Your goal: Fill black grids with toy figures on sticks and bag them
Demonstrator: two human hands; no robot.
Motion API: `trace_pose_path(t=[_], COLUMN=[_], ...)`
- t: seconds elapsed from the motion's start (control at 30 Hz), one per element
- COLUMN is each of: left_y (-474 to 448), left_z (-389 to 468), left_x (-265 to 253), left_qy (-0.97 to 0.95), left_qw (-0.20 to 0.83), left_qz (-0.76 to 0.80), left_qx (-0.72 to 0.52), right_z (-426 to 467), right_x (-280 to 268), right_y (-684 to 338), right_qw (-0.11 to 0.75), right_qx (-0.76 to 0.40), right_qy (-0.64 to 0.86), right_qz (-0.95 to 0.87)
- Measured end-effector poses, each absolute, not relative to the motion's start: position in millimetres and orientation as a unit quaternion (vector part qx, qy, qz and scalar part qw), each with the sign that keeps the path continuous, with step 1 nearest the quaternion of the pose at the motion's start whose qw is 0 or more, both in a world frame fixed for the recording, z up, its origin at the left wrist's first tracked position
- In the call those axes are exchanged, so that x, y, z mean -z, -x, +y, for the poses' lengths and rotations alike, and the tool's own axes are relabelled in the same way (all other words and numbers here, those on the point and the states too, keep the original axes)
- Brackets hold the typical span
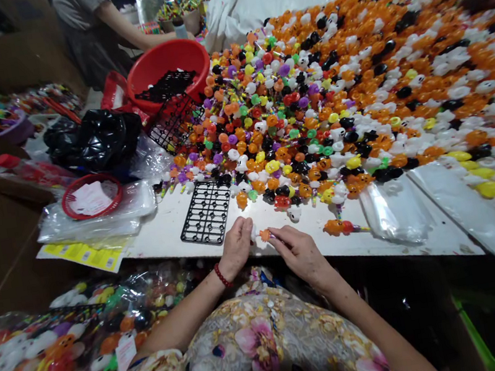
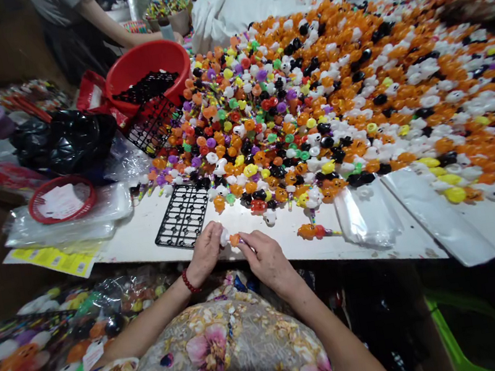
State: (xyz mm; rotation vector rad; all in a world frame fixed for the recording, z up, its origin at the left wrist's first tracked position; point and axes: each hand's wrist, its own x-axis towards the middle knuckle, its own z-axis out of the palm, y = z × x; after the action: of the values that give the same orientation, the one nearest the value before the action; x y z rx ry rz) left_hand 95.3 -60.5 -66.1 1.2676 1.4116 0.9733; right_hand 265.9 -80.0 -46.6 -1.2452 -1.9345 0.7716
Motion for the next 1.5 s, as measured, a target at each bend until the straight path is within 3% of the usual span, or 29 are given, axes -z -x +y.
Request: trace_pose_path(t=[0.4, 0.53, 0.63, 0.73, 0.9, 0.97, 1.1, 1.23, 1.37, 1.5], left_y=[-114.8, -100.9, -94.6, -96.3, -92.3, -83.6, -64.7, -56.5, -58.2, -62.1], left_z=[-68.5, -40.5, -11.5, 8.3, 6.8, -1.4, -18.5, -28.9, -33.2, -36.5], left_x=[68.1, 63.4, 64.9, 70.2, 75.6, 73.6, 65.4, 61.5, 62.5, 60.1], left_qy=[-0.572, -0.596, -0.616, -0.643, -0.603, -0.531, -0.324, -0.213, -0.211, -0.294], left_qw=[0.429, 0.334, 0.217, 0.187, 0.256, 0.343, 0.614, 0.699, 0.678, 0.625], left_qz=[0.607, 0.656, 0.694, 0.693, 0.673, 0.655, 0.538, 0.455, 0.462, 0.503], left_qx=[-0.347, -0.321, -0.304, -0.268, -0.342, -0.414, -0.478, -0.509, -0.532, -0.519], right_z=[-81.6, -57.8, -32.5, -8.7, 26.7, 38.3, 52.9, 53.7, 36.6, 3.5], right_x=[62.9, 63.4, 62.2, 65.5, 74.9, 76.0, 75.2, 70.9, 62.3, 52.6], right_y=[-263.6, -305.8, -310.4, -278.1, -222.4, -216.0, -213.3, -208.5, -210.5, -225.3], right_qw=[0.359, 0.362, 0.298, 0.223, 0.12, 0.105, 0.09, 0.069, 0.193, 0.346], right_qx=[-0.306, -0.127, 0.041, 0.059, 0.022, 0.01, -0.01, -0.043, -0.097, -0.241], right_qy=[0.491, 0.583, 0.614, 0.54, 0.515, 0.51, 0.46, 0.43, 0.429, 0.433], right_qz=[-0.733, -0.717, -0.729, -0.81, -0.848, -0.853, -0.883, -0.899, -0.877, -0.796])
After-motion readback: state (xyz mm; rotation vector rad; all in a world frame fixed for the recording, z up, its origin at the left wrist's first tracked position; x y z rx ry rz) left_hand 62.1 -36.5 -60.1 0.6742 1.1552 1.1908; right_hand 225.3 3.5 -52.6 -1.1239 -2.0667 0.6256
